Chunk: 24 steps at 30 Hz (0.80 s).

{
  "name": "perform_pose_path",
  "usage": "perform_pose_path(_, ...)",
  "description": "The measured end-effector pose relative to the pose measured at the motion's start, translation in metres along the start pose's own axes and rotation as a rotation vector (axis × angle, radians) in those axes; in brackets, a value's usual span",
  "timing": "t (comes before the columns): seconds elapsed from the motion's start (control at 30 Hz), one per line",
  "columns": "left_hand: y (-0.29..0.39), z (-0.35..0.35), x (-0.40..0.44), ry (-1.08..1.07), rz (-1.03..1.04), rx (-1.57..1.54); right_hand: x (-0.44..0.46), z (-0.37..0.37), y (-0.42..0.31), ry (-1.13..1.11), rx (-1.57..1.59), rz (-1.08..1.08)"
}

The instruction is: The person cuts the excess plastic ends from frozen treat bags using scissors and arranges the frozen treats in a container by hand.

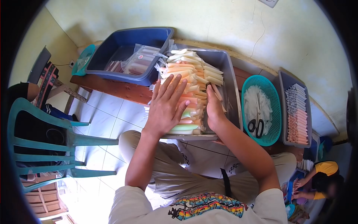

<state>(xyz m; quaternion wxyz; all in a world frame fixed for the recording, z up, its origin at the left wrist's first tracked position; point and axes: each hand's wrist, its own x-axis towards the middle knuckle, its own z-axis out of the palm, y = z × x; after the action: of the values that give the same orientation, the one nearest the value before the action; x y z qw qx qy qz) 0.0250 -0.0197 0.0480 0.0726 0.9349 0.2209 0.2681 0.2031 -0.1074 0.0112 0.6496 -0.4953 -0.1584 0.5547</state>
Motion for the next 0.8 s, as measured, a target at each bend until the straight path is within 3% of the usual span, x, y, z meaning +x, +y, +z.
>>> perform_pose_path(0.53, -0.004, 0.019, -0.009, 0.029, -0.004, -0.022, 0.011, 0.008, 0.021, -0.124, 0.155, 0.13)
perform_pose_path(0.8, -0.002, 0.02, -0.007, 0.077, -0.019, -0.049, 0.006, 0.011, 0.012, -0.202, 0.076, 0.028)
